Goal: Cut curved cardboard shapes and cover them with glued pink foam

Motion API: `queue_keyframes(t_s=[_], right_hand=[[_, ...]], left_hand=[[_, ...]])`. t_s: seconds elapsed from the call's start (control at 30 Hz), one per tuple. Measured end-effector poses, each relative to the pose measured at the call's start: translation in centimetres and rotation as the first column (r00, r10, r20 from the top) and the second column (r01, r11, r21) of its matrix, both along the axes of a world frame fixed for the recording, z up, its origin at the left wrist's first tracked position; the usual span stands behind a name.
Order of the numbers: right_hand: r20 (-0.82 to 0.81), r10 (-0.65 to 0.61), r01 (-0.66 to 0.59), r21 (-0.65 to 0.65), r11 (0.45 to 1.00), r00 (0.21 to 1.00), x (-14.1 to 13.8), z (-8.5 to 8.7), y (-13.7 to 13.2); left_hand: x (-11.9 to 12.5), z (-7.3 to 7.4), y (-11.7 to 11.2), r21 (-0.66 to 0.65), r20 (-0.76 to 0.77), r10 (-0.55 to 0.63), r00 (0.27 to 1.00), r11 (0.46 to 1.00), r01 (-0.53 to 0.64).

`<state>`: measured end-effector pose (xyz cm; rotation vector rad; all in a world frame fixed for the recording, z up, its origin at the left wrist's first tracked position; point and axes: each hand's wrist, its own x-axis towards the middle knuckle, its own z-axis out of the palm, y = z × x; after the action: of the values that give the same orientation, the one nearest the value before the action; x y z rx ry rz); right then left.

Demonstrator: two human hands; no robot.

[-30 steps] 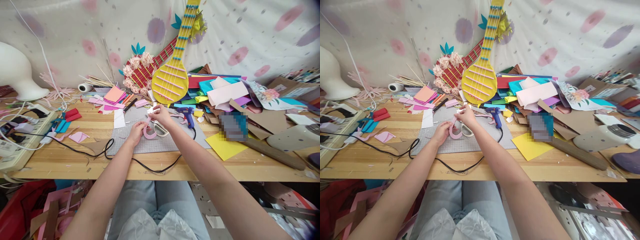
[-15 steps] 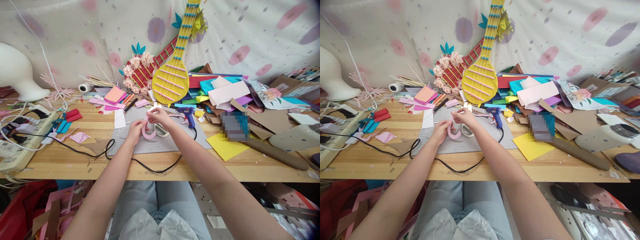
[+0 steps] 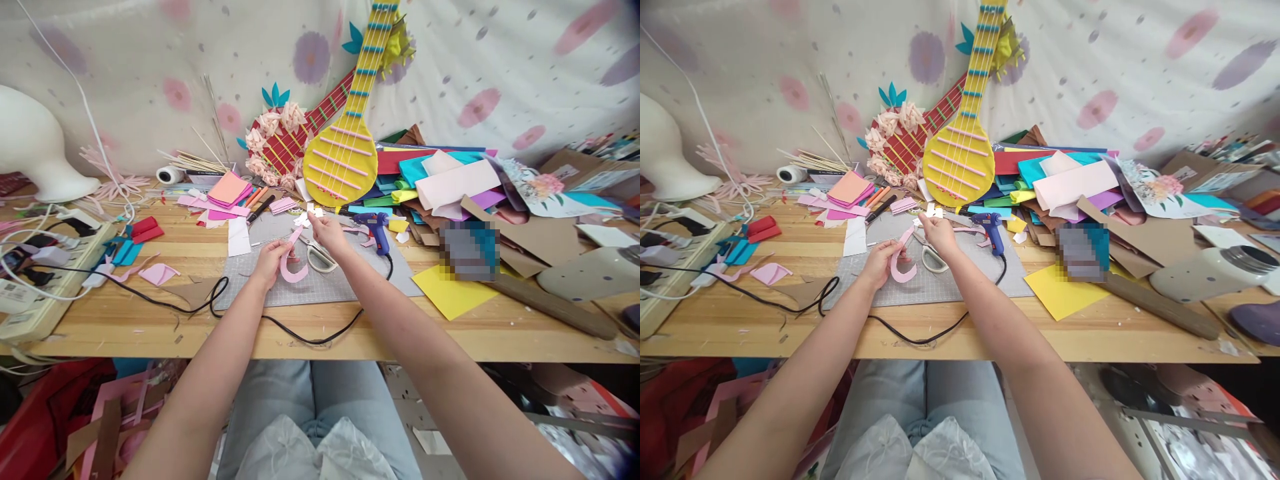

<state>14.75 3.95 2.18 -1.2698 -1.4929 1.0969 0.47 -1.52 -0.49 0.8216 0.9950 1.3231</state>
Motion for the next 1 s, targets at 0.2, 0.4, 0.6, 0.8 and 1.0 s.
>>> queue_keyframes(t_s=[0.2,0.4,0.6,0.8,1.0], right_hand=[[-0.130,0.169,-0.173,-0.015,0.985,0.977,-1.2,0.7,-1.2],[-0.098,0.253,-0.261,-0.089,0.961,0.963,-2.0,0.5,-0.9],[-0.030,0.196,-0.197,-0.017,0.980,0.980,-2.1,0.2,-0.6],[-0.025,0.121,-0.122,-0.037,0.992,0.992,-2.0,1.1,-0.6],[-0.064,0.246,-0.250,-0.068,0.966,0.967,-1.8,1.0,-0.8]], left_hand=[[0.1,0.3,0.0,-0.018,-0.012,-0.042,0.999,0.999,0.041],[0.1,0.0,0.3,0.071,-0.134,0.030,0.991,0.997,-0.021],[0.0,0.0,0.3,0.039,-0.145,0.018,0.989,0.999,-0.012],[-0.3,0.2,0.1,0.055,-0.171,0.061,0.983,0.997,-0.052],[-0.1,0.0,0.1,0.112,-0.218,0.088,0.972,0.992,-0.065]])
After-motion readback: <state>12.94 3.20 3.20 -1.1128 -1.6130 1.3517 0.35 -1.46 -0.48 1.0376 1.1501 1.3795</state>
